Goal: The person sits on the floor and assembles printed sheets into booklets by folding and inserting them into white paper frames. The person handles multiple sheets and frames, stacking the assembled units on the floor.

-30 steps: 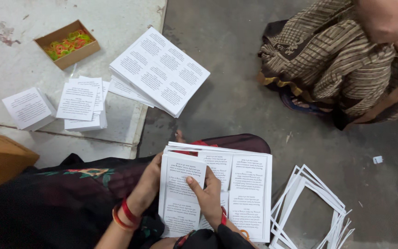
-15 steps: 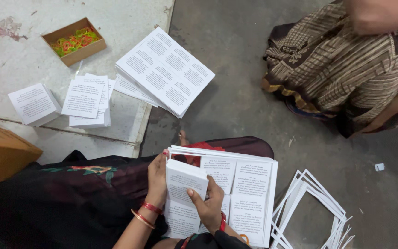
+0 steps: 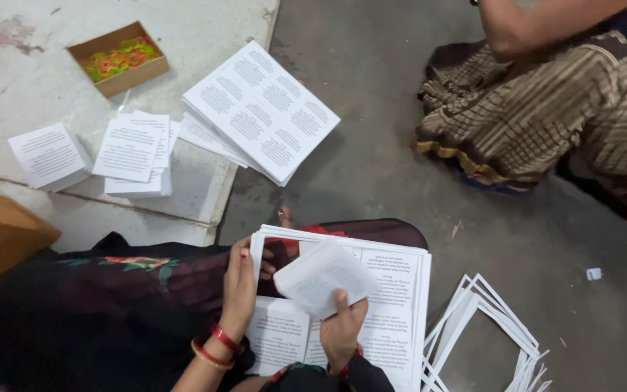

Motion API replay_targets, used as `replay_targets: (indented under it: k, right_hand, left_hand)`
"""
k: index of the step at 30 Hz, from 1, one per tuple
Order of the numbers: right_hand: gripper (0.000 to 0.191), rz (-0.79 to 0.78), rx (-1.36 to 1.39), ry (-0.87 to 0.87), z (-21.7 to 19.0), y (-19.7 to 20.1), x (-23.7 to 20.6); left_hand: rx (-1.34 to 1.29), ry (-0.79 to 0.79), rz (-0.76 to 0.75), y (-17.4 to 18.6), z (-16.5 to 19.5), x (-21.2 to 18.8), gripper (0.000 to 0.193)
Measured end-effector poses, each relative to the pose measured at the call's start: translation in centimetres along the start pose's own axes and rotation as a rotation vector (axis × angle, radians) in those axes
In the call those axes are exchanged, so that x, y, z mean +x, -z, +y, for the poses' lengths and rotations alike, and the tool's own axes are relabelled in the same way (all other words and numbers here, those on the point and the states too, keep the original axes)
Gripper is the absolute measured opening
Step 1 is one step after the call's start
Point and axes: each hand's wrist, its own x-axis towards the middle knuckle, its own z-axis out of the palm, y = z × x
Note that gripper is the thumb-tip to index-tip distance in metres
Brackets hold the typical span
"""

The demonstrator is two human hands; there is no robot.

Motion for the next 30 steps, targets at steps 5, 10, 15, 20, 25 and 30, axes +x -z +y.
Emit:
replay_targets:
  k: [5,10,15,20,25,30]
  right_hand:
    - [0.067,-0.012,0.145,-0.078,-2.4,-1.1,1.2]
    - [0.066,-0.140,-0.132,0.053,-2.5,-2.8,-0.7]
    - [0.065,-0.244,-0.228,0.159,-3.9,-4.1,0.7]
    - [0.071,-0.411,-0.377,0.184,-5.9,-7.1,2.3]
    - [0.067,-0.430,-0.349,0.187,-6.3,-7.4,4.0]
    - [0.059,-0.333,-0.450,0.094,-4.3,-2.3,4.7]
  left_hand:
    - [0.603,-0.668,0.075,-0.9,4.7,-2.6,0.060]
    - [0.322,-0.364,-0.283,-3.8,6.7,-3.9,0.069]
    - [0.408,-0.343,-0.307,-3.4,7.9,-4.7,0.075]
    - [0.281,-0.352,-0.195,-1.1,7.7,0.2,0.076]
    - [0.568,-0.500,0.199,10.2,9.6,14.5,0.083]
    - [0.529,-0.372,0.772,24.7,11.9,27.6,0.056]
